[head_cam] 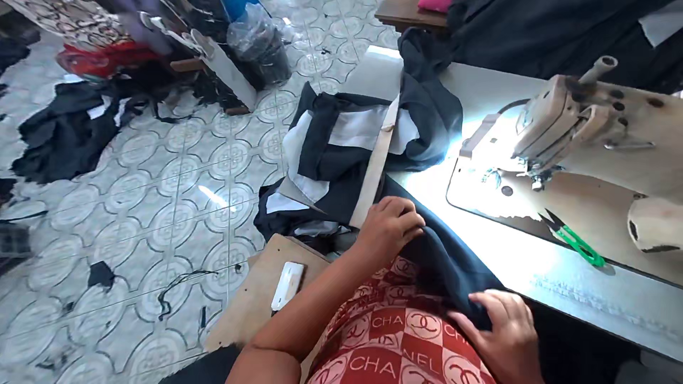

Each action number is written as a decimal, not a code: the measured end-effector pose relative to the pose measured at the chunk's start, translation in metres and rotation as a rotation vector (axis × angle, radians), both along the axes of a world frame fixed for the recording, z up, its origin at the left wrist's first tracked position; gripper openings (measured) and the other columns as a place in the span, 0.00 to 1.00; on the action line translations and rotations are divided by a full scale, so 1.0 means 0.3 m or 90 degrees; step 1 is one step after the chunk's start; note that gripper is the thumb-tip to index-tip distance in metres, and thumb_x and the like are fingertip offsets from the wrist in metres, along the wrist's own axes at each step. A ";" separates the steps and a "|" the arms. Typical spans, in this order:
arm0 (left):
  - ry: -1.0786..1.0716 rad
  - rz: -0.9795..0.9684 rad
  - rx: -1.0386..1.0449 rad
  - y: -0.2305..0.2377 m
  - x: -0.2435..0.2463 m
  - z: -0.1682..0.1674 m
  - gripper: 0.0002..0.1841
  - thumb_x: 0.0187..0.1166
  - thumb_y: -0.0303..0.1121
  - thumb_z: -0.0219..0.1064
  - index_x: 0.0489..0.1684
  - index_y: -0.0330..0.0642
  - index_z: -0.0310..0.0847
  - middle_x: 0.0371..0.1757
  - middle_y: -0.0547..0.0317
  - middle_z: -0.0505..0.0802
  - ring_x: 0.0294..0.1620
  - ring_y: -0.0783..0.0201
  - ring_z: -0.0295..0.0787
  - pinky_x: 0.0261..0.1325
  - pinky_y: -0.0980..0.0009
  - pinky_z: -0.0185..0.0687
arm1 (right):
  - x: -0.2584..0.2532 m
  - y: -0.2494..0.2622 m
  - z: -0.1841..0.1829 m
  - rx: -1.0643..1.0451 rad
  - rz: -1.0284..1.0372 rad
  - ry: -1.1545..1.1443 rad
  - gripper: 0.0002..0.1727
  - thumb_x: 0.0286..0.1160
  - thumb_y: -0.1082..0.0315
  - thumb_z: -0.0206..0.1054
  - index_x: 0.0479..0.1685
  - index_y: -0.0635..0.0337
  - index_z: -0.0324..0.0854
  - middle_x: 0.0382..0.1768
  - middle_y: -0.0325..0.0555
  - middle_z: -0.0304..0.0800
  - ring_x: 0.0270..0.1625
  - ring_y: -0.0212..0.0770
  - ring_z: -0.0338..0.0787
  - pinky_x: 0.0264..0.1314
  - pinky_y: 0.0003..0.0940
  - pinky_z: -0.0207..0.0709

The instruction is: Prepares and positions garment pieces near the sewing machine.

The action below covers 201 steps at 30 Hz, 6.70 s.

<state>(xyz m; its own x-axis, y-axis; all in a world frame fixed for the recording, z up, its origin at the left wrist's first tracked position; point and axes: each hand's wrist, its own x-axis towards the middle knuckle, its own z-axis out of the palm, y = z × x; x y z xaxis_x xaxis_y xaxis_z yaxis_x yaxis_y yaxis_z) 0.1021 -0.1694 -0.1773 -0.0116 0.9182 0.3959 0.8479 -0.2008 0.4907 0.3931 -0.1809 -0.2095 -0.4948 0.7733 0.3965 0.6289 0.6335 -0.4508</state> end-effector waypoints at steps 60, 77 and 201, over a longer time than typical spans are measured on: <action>0.091 0.064 -0.241 0.145 0.070 -0.060 0.33 0.81 0.63 0.59 0.85 0.63 0.72 0.93 0.48 0.63 0.95 0.42 0.48 0.82 0.18 0.35 | -0.020 0.190 0.157 -0.276 -0.167 0.037 0.22 0.83 0.55 0.65 0.60 0.66 0.83 0.34 0.50 0.91 0.32 0.42 0.89 0.36 0.42 0.85; 0.093 0.108 -0.231 0.139 0.093 -0.071 0.34 0.79 0.65 0.60 0.86 0.67 0.71 0.93 0.50 0.63 0.95 0.43 0.48 0.81 0.18 0.35 | -0.109 0.052 0.167 -0.015 -0.217 -0.270 0.16 0.74 0.67 0.65 0.53 0.71 0.87 0.32 0.56 0.92 0.23 0.51 0.92 0.21 0.42 0.83; 0.003 0.381 -0.127 -0.138 -0.203 -0.041 0.24 0.55 0.25 0.80 0.53 0.29 0.82 0.74 0.32 0.83 0.79 0.34 0.76 0.75 0.42 0.76 | -0.438 0.257 0.068 0.020 -0.030 -0.109 0.08 0.65 0.74 0.73 0.42 0.63 0.91 0.32 0.57 0.92 0.31 0.56 0.94 0.25 0.50 0.84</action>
